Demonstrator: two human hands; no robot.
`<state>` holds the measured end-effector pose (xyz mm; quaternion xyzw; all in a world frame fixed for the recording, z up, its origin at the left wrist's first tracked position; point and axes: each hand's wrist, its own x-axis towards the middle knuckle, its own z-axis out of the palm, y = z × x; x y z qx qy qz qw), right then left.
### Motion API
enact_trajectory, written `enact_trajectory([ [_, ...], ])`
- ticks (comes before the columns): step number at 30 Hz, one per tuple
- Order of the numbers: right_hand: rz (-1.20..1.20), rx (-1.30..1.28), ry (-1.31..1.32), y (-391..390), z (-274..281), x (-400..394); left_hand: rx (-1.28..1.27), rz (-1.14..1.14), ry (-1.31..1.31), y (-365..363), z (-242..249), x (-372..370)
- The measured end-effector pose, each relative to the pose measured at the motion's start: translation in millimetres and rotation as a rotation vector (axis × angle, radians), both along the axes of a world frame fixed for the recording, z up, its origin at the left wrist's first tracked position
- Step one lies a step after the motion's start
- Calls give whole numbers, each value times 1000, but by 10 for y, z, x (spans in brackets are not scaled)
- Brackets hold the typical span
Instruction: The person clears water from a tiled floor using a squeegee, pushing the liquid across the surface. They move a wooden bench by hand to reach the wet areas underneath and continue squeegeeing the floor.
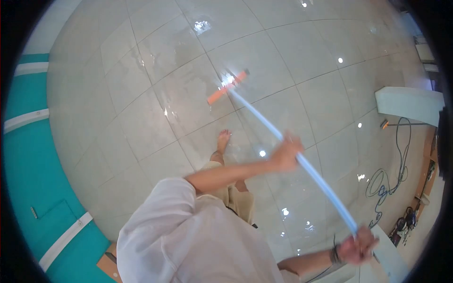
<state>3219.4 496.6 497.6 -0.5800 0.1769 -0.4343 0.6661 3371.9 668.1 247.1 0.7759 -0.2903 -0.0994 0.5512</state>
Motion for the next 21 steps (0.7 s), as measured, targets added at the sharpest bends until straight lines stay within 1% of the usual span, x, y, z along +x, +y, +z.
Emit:
enact_trajectory([
  [1, 56, -55, 22, 192, -305, 276, 53, 10, -29, 375, -36, 423],
  [2, 533, -29, -83, 391, -585, 639, 56, 133, -62, 722, -52, 751],
  [3, 454, -50, -35, 806, -835, 952, 39, 281, -80, 1026, -404, 1027],
  [4, 339, 24, 215, 1183, -1115, 1138, 179, 263, -134, 1415, -637, 1347],
  [5, 499, 52, 168, 1470, -1514, 1299, 289, 355, -295, 1817, -1126, 1583],
  [6, 566, 89, 246, 1817, -1767, 1432, 520, 305, -81, 2191, -1239, 1815],
  [7, 621, 183, 90, 2187, -1972, 1574, 559, 420, -161, 2435, -1311, 1829],
  [8, 679, 95, 23, 2405, -2215, 1586, 677, 408, -131, 2674, -1425, 1800],
  [9, 676, 92, 26, 2433, -2249, 1553, 795, 396, -103, 2818, -1554, 1788],
  [10, 779, 5, 15, 2439, -2265, 1464, 793, 395, -104, 2828, -1634, 1741],
  [11, 877, -73, 12, 2448, -2260, 1302, 748, 276, -124, 2848, -1711, 1614],
  [12, 867, -61, 25, 2390, -2238, 1081, 704, 150, -142, 2851, -1775, 1450],
  [14, 806, -88, 83, 2049, -2207, 709, 791, -113, -15, 2557, -1748, 1152],
  [16, 746, -59, 42, 1651, -2167, 287, 686, -196, 63, 2132, -1660, 748],
  [18, 727, 14, 47, 1204, -2019, -242, 572, -226, 61, 1666, -1694, 225],
  [20, 679, -2, 91, 744, -1854, -818, 477, -300, 92, 1124, -1505, -350],
  [21, 640, -2, 98, 532, -1711, -1083, 421, -294, 97, 843, -1460, -666],
])
